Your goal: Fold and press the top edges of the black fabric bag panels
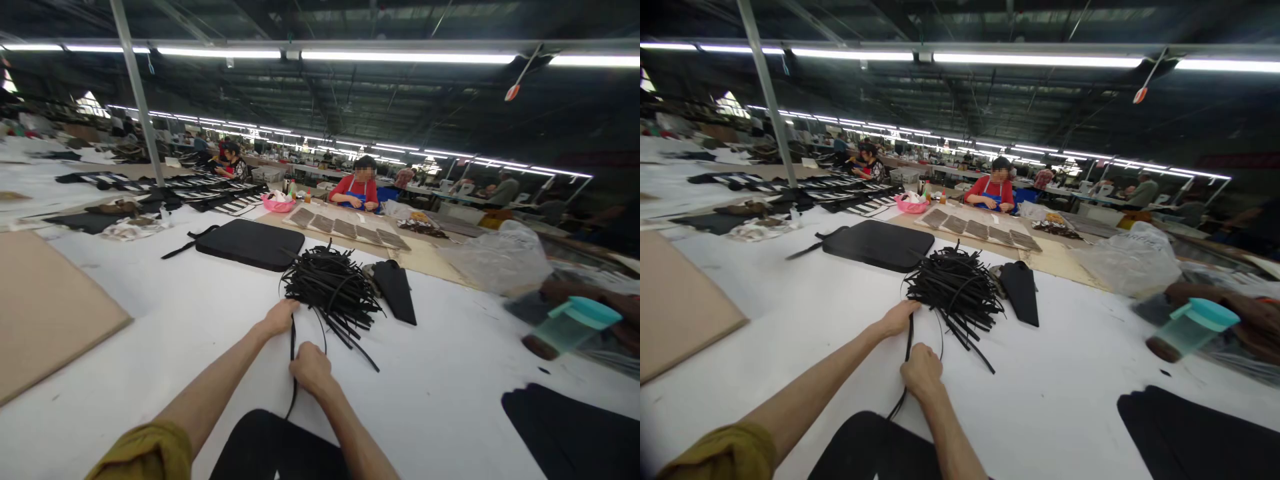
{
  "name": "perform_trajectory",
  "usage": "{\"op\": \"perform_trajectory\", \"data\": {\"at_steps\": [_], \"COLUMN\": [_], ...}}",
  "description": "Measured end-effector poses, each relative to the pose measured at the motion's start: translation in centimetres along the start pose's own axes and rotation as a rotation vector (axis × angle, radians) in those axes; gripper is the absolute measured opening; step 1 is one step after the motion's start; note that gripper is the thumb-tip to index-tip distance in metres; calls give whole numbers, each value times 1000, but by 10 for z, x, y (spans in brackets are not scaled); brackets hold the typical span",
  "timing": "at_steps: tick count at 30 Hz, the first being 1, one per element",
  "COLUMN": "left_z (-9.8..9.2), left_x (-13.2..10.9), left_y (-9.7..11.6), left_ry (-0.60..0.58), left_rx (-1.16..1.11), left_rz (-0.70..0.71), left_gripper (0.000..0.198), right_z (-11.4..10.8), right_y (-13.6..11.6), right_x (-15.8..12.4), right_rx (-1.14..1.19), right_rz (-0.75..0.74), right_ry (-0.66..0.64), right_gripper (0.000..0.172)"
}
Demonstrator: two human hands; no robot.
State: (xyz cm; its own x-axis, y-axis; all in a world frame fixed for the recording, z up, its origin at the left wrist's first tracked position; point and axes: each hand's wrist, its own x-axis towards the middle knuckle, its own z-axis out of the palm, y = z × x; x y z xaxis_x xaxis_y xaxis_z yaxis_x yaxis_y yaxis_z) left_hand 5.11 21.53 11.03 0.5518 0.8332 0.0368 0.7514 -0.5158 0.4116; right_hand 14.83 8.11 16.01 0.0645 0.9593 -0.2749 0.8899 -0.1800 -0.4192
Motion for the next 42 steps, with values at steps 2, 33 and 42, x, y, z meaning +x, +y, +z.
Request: {"op": "perform_trajectory", "data": {"at_steps": [2, 33, 42], "left_z": [-6, 11, -4], "left_x": [0, -241, -271], "left_y": [-3, 156, 115], "left_ry": [3, 20, -29], "left_rx": [-5, -1850, -1451], "left_rz": [-39, -572, -564], "left_gripper": [31, 19, 29], "right_z": [-21, 39, 18], "right_y": [15, 91, 99], "right_x": [-17, -253, -260], "right_rx": [84, 582, 368], "right_rz": [-55, 76, 128], "right_ry": [-97, -168, -96], "right_gripper": [9, 16, 39]}}
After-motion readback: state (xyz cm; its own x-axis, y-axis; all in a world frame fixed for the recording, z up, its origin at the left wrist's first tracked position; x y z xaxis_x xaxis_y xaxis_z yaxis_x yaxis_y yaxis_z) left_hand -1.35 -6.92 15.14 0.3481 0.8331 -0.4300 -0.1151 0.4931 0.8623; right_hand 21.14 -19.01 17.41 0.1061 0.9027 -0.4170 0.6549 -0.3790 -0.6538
